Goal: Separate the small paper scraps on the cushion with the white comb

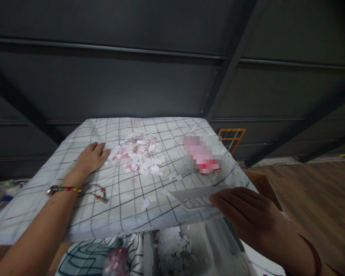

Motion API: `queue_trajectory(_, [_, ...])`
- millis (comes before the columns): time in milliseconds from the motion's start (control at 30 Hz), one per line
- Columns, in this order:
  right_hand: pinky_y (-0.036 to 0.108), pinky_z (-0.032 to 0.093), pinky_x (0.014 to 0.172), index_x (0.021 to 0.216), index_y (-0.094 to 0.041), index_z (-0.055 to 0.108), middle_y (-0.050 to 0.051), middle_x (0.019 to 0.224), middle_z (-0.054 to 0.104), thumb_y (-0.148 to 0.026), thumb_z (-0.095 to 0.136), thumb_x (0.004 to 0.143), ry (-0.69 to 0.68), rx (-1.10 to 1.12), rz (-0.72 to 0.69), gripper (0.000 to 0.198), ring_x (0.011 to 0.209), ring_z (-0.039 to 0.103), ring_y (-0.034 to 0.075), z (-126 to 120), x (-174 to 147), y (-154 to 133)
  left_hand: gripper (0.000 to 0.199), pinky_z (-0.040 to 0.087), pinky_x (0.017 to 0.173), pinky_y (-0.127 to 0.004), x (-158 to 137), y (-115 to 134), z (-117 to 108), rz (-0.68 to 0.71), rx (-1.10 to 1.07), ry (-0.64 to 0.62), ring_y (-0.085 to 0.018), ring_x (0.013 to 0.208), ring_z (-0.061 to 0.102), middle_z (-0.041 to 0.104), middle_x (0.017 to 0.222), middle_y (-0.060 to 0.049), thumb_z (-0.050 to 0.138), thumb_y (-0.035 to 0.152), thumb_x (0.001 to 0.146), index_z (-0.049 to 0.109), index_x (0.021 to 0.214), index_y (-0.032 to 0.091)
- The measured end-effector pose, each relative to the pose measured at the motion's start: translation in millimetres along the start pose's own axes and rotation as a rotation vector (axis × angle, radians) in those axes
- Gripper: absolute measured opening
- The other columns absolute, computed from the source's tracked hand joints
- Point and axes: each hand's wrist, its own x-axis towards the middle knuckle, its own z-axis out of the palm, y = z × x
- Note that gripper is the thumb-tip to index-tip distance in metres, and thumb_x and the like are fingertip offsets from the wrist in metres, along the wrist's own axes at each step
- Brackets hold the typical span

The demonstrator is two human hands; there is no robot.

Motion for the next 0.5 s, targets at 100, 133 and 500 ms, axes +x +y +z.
queue_trajectory(100, [0.027,0.053,0.057,0.087,-0.012,0.062,0.006,0.074,0.070,0.002,0.036,0.082,0.013,-0.053,-0.010,0.029,0.063,0.063,0.014,6,1,4,0.053,0.029,0.107,-0.037,0,1,-1,-0.020,-0.002,-0.007,-0.027,0.131,0.034,0.045,0.137,-0.016,0.028,0.038,0.092,0.040,0.132,0.006])
queue_trajectory(133, [0.028,0.053,0.056,0.088,-0.011,0.062,0.007,0.075,0.070,0.002,0.036,0.081,0.011,-0.075,-0.013,0.029,0.063,0.063,0.015,7,1,5,0.053,0.029,0.107,-0.037,0,1,-1,-0.034,-0.007,-0.007,-0.027,0.131,0.035,0.044,0.137,-0.018,0.028,0.039,0.092,0.040,0.132,0.006])
queue_trajectory(500, [0.029,0.050,0.060,0.091,-0.009,0.061,0.009,0.077,0.070,0.004,0.040,0.079,0.021,-0.130,0.038,0.028,0.067,0.062,0.016,9,-3,12,0.054,0.030,0.107,-0.039,1,0,0,-0.041,-0.036,-0.029,-0.028,0.133,0.033,0.042,0.138,-0.019,0.029,0.040,0.093,0.038,0.134,0.007])
